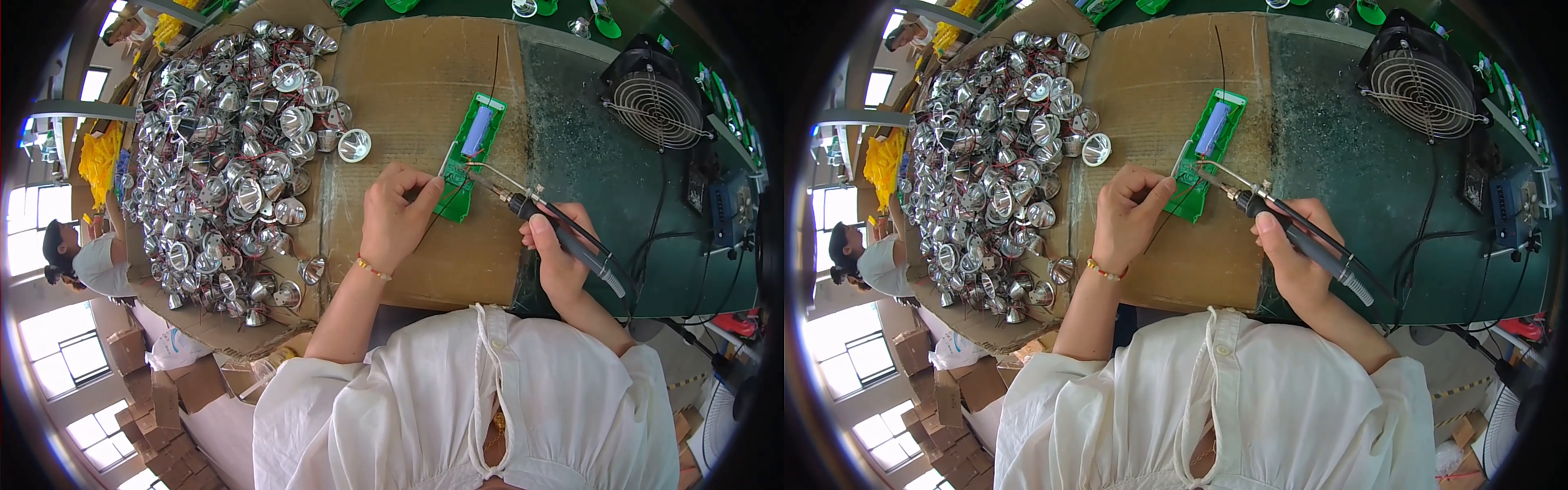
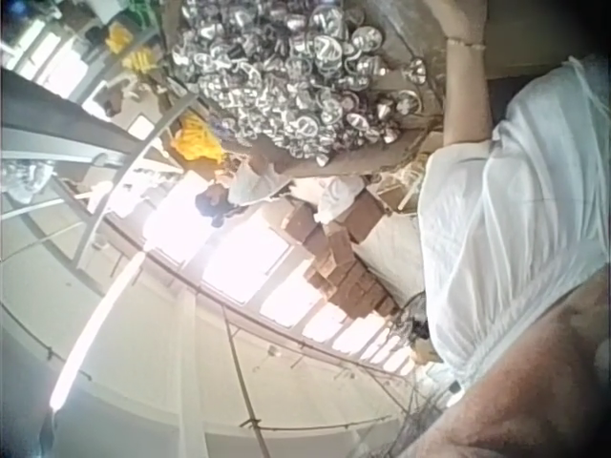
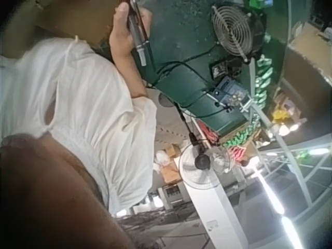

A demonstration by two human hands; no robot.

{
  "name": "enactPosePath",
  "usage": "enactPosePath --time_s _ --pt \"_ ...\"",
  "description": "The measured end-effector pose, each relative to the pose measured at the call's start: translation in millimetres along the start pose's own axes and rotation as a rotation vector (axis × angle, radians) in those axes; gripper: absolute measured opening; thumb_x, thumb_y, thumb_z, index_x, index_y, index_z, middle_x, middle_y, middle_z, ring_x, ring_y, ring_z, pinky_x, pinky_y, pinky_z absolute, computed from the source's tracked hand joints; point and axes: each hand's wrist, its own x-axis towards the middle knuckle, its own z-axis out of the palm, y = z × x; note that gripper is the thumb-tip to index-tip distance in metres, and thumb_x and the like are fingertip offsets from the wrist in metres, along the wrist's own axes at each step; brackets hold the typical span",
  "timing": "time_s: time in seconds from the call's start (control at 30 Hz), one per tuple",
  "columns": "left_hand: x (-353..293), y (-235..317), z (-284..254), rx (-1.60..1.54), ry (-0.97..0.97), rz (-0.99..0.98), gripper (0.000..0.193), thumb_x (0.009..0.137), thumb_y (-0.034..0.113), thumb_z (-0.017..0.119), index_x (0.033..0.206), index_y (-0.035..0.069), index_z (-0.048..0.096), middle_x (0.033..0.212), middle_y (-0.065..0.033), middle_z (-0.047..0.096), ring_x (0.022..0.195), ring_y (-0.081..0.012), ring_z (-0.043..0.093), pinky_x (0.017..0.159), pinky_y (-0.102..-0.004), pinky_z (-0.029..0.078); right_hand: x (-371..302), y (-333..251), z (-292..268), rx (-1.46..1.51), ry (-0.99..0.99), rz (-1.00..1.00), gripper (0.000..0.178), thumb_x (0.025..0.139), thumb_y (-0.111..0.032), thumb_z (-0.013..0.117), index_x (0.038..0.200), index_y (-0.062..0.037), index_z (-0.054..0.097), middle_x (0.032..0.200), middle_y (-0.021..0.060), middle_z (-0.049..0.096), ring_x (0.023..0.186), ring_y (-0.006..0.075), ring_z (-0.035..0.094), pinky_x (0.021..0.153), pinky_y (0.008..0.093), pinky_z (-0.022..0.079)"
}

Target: Soldering wires onto small circuit boards for the assembly of electronic lighting components.

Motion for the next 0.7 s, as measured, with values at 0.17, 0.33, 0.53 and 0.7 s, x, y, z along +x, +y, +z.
enactPosePath --time_s 0.17,0.33,0.53,0.7 --pt "-2.3 -0.6 -0.1 0.009 0.003 -0.005 0.011 0.078 0.011 0.066 0.077 0.0 0.065 0.071 -0.0087 0.057 0.06 -0.0157 0.056 0.055 -0.0273 0.044 -0.9 2.5 0.3 -0.003 -0.01 0.024 0.018 0.082 -0.011 0.064 0.088 0.0031 0.054 0.07 0.0091 0.062 0.058 0.0092 0.057 0.054 0.0214 0.046" --pt "-3.1 -1.2 2.3 -0.031 0.017 -0.001 0.011 0.079 0.01 0.065 0.078 0.0 0.065 0.073 -0.0089 0.057 0.061 -0.0159 0.056 0.057 -0.0271 0.045 -0.2 0.7 1.7 -0.015 -0.018 0.057 0.018 0.082 -0.011 0.064 0.087 0.0023 0.054 0.07 0.0089 0.063 0.059 0.0093 0.058 0.054 0.0216 0.046" --pt "-3.3 -0.2 3.0 -0.013 0.031 0.011 0.01 0.079 0.01 0.065 0.078 0.0 0.065 0.074 -0.009 0.057 0.062 -0.016 0.056 0.057 -0.0269 0.045 1.0 3.8 0.9 -0.064 -0.092 0.054 0.013 0.084 -0.006 0.059 0.09 0.0025 0.051 0.072 0.01 0.061 0.059 0.0098 0.057 0.056 0.0216 0.048" --pt "-3.7 -2.3 3.5 -0.02 0.032 0.008 0.01 0.079 0.01 0.064 0.078 0.0 0.065 0.075 -0.0092 0.058 0.062 -0.0164 0.056 0.057 -0.0272 0.045 -0.3 3.7 1.5 -0.003 -0.021 0.067 0.018 0.082 -0.012 0.065 0.088 0.0022 0.054 0.071 0.0091 0.063 0.059 0.0092 0.058 0.054 0.0218 0.046"
